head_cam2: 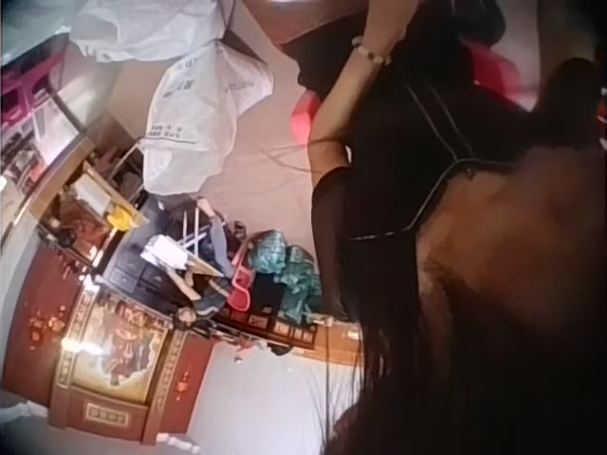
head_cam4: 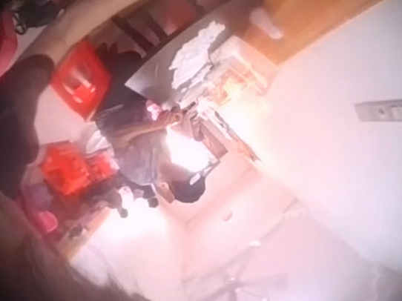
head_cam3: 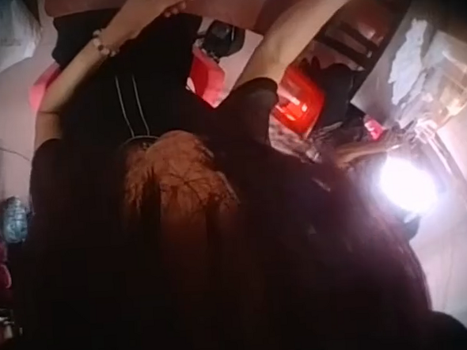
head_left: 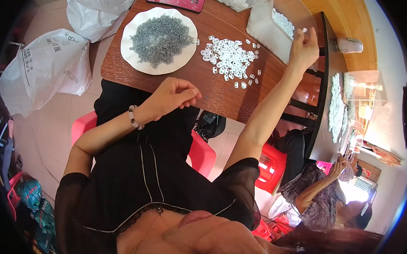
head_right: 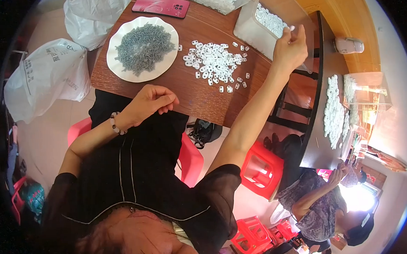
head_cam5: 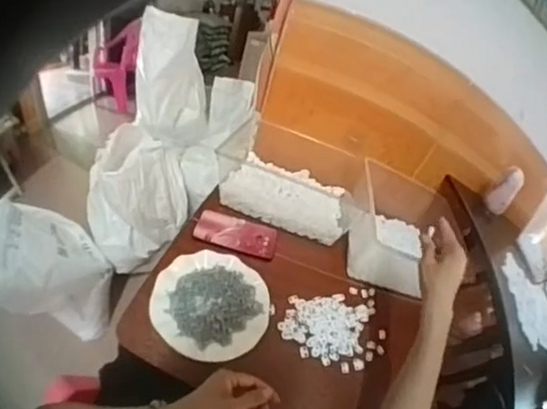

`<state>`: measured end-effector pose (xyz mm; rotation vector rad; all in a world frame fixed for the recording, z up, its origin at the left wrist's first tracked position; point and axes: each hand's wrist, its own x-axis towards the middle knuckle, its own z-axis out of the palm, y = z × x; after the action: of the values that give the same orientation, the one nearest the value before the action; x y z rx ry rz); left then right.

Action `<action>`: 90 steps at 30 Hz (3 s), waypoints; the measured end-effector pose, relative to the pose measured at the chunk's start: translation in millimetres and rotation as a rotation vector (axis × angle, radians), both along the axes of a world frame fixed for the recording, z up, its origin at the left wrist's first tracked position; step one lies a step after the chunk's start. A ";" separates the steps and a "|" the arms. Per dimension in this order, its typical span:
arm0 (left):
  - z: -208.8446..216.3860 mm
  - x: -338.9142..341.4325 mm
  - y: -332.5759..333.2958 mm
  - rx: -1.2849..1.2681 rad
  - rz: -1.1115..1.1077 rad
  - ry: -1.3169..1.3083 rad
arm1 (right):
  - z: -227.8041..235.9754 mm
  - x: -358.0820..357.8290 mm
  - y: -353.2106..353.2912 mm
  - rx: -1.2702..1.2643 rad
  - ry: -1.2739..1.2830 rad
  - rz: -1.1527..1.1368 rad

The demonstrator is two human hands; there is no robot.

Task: Manually inserting small grey pins into white plastic components to assemble them.

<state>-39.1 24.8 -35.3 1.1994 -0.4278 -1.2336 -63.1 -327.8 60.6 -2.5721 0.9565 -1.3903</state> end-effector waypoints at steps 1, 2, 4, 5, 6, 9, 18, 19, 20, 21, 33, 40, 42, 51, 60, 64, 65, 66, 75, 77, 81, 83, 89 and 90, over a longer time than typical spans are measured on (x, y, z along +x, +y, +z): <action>-0.2 0.7 2.2 0.015 0.005 0.006 | -2.3 1.3 -8.5 -0.018 0.145 -0.085; -0.5 2.1 3.2 0.030 0.007 0.013 | -10.5 -0.2 -18.0 -0.022 0.162 -0.096; -3.0 4.5 8.1 0.035 0.022 0.026 | -15.3 -0.4 -4.9 -0.024 0.112 -0.063; -4.3 5.8 9.1 0.035 0.029 0.039 | -18.9 -2.9 3.1 -0.029 0.062 -0.039; -5.0 5.9 8.5 0.036 0.018 0.042 | -21.1 -9.6 10.7 -0.028 0.065 -0.051; -8.5 6.8 10.5 0.049 0.030 0.060 | -34.0 -18.0 53.1 0.069 -0.035 0.161; -13.2 6.0 2.6 0.074 -0.007 0.072 | -83.2 -58.4 126.7 0.569 0.382 0.421; -14.1 5.7 2.2 0.078 -0.006 0.057 | -86.3 -61.0 126.4 0.500 0.439 0.410; -14.9 5.4 2.0 0.081 -0.004 0.042 | -88.6 -61.9 126.0 0.502 0.438 0.408; -15.6 5.0 1.9 0.083 -0.007 0.041 | -90.4 -62.0 125.2 0.472 0.420 0.408; -12.3 4.4 4.7 0.082 0.000 0.014 | -84.7 -62.2 134.2 0.436 0.421 0.464; -12.8 3.7 3.6 0.079 -0.027 -0.003 | -94.8 -59.8 162.5 0.370 0.514 0.371; -11.7 3.2 3.6 0.075 -0.025 0.001 | -99.5 -58.9 164.7 0.354 0.488 0.360; -8.7 2.6 3.5 0.077 -0.013 -0.013 | -99.8 -59.6 171.8 0.356 0.457 0.427; -1.4 3.8 -2.5 0.038 0.110 -0.075 | -84.7 -73.8 189.2 0.764 0.162 0.770; 1.4 7.9 -3.8 -0.004 0.101 -0.097 | -79.7 -73.6 189.6 0.711 0.162 0.919; 2.3 8.7 -3.4 0.006 0.087 -0.106 | -76.7 -72.7 190.2 0.670 0.192 0.929; 1.7 8.9 -2.9 0.007 0.089 -0.106 | -74.0 -73.5 193.0 0.671 0.193 0.931; -2.1 12.1 0.3 0.037 0.119 -0.118 | -80.3 -76.3 193.9 0.675 0.234 0.907; -3.2 12.6 0.2 0.060 0.119 -0.004 | -73.3 -73.7 195.7 0.421 0.219 0.962; -0.8 11.2 -1.1 0.047 0.133 0.031 | -72.0 -74.1 198.2 0.306 0.194 0.953; -3.3 11.4 -1.6 0.046 0.150 0.065 | -71.2 -74.3 198.6 0.224 0.240 0.933; 1.8 14.2 2.6 0.027 0.116 0.109 | -74.2 -71.9 200.1 0.154 0.181 0.892; 5.1 13.6 2.0 0.029 0.117 0.107 | -75.7 -71.9 200.0 0.155 0.179 0.893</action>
<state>-25.6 26.7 -30.1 1.1602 -0.2579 -1.2001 -135.0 -127.8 -15.1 -2.4889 -0.1224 -0.7994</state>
